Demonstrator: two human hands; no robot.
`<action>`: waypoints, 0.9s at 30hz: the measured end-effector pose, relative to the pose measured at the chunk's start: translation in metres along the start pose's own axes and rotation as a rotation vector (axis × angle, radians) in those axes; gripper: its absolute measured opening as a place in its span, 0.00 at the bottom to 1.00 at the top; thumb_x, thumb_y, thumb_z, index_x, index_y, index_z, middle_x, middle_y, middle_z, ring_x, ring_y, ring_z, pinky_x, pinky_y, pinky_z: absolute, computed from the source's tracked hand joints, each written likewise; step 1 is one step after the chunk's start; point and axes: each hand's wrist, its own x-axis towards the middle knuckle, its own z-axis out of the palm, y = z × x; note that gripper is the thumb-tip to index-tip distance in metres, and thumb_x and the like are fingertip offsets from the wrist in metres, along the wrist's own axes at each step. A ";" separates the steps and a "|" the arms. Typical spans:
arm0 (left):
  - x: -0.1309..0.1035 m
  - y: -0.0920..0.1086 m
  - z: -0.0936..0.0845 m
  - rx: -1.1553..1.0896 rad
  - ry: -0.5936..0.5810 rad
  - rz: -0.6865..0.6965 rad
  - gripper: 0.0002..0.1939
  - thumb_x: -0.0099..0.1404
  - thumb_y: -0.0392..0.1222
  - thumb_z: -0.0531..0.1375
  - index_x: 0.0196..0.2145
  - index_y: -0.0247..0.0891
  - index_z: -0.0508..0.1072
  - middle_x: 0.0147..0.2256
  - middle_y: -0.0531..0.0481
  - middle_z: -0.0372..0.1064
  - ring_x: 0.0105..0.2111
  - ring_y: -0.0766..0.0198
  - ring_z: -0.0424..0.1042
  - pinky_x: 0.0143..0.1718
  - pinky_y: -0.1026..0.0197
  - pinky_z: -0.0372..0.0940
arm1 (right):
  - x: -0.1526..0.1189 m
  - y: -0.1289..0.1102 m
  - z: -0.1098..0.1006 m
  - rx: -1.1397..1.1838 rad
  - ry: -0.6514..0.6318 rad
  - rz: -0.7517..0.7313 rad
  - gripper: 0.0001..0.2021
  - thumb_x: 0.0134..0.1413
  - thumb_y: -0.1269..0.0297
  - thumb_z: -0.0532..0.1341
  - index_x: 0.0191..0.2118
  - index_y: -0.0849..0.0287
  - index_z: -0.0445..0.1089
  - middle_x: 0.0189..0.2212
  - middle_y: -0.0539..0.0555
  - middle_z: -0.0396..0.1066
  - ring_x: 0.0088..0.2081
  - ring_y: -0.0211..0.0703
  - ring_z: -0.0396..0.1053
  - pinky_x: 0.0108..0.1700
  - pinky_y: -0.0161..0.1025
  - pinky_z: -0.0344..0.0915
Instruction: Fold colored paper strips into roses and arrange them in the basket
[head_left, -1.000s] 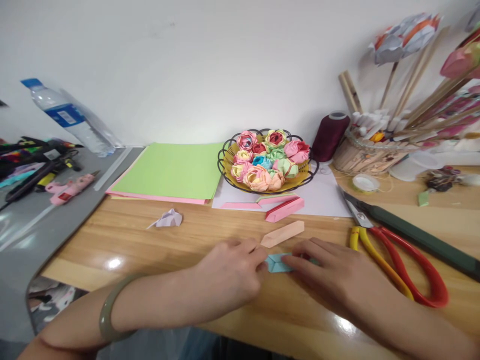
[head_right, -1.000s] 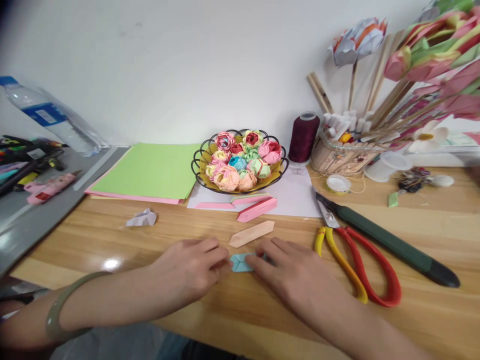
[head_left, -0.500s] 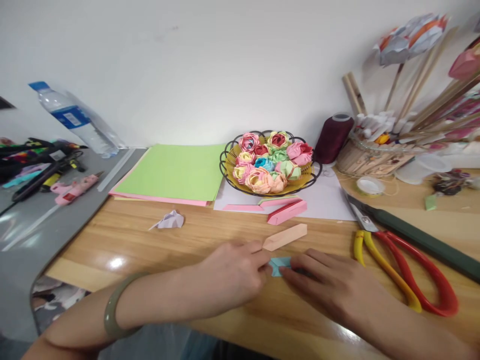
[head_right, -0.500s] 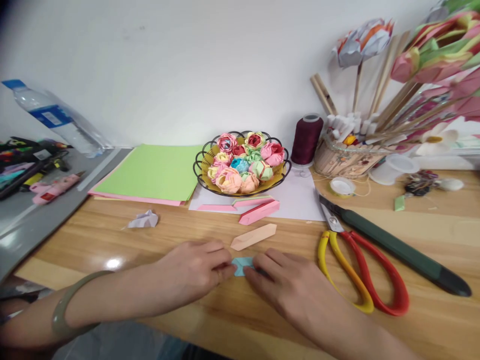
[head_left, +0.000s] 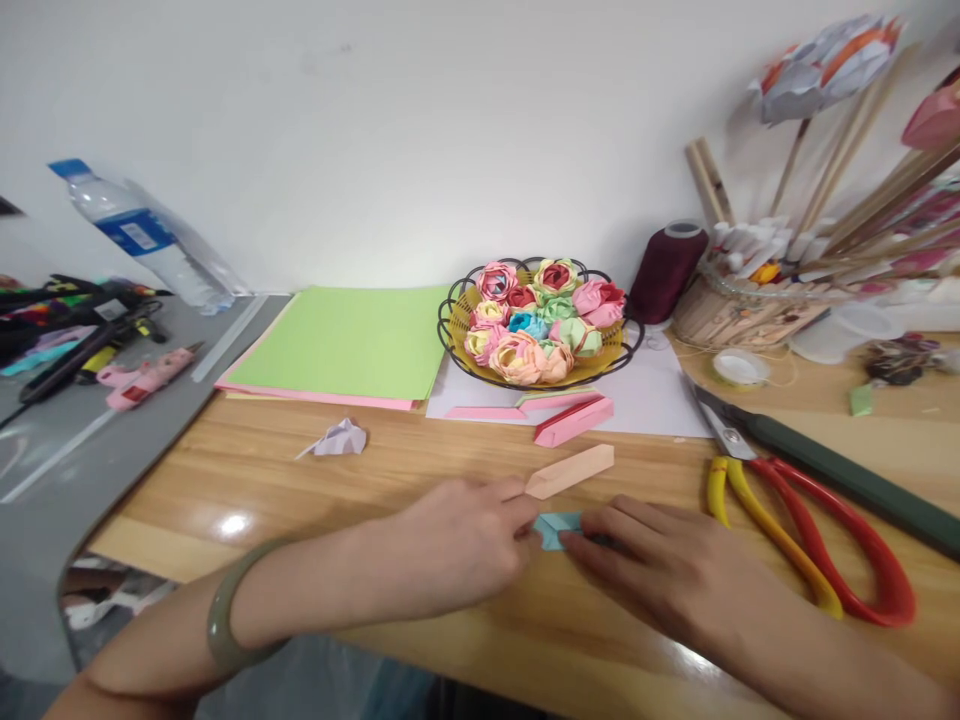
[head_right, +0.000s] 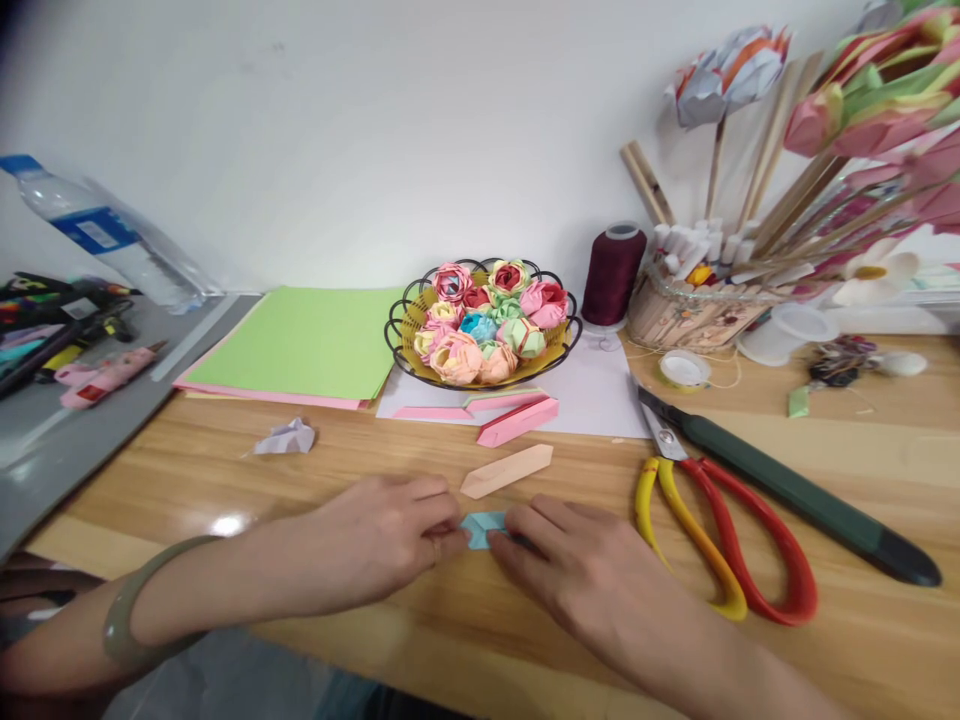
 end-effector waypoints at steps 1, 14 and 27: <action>0.000 -0.002 -0.003 -0.020 -0.020 0.012 0.08 0.65 0.35 0.52 0.32 0.35 0.70 0.33 0.49 0.67 0.35 0.62 0.64 0.29 0.62 0.60 | 0.000 0.000 0.000 0.004 -0.021 -0.019 0.15 0.64 0.69 0.44 0.42 0.60 0.67 0.32 0.54 0.68 0.31 0.40 0.65 0.30 0.38 0.61; 0.006 -0.004 0.004 -0.001 0.048 0.071 0.13 0.68 0.35 0.47 0.41 0.35 0.70 0.40 0.49 0.67 0.41 0.62 0.62 0.34 0.61 0.61 | 0.001 0.003 -0.001 -0.042 0.081 -0.058 0.14 0.62 0.73 0.45 0.36 0.62 0.67 0.28 0.54 0.68 0.29 0.40 0.64 0.29 0.37 0.59; 0.010 0.004 0.019 -0.011 0.186 -0.014 0.12 0.65 0.44 0.53 0.32 0.36 0.72 0.32 0.49 0.68 0.36 0.62 0.63 0.32 0.60 0.62 | -0.006 0.013 -0.009 0.003 -0.008 0.096 0.11 0.59 0.70 0.51 0.28 0.59 0.66 0.26 0.52 0.65 0.28 0.41 0.63 0.28 0.37 0.56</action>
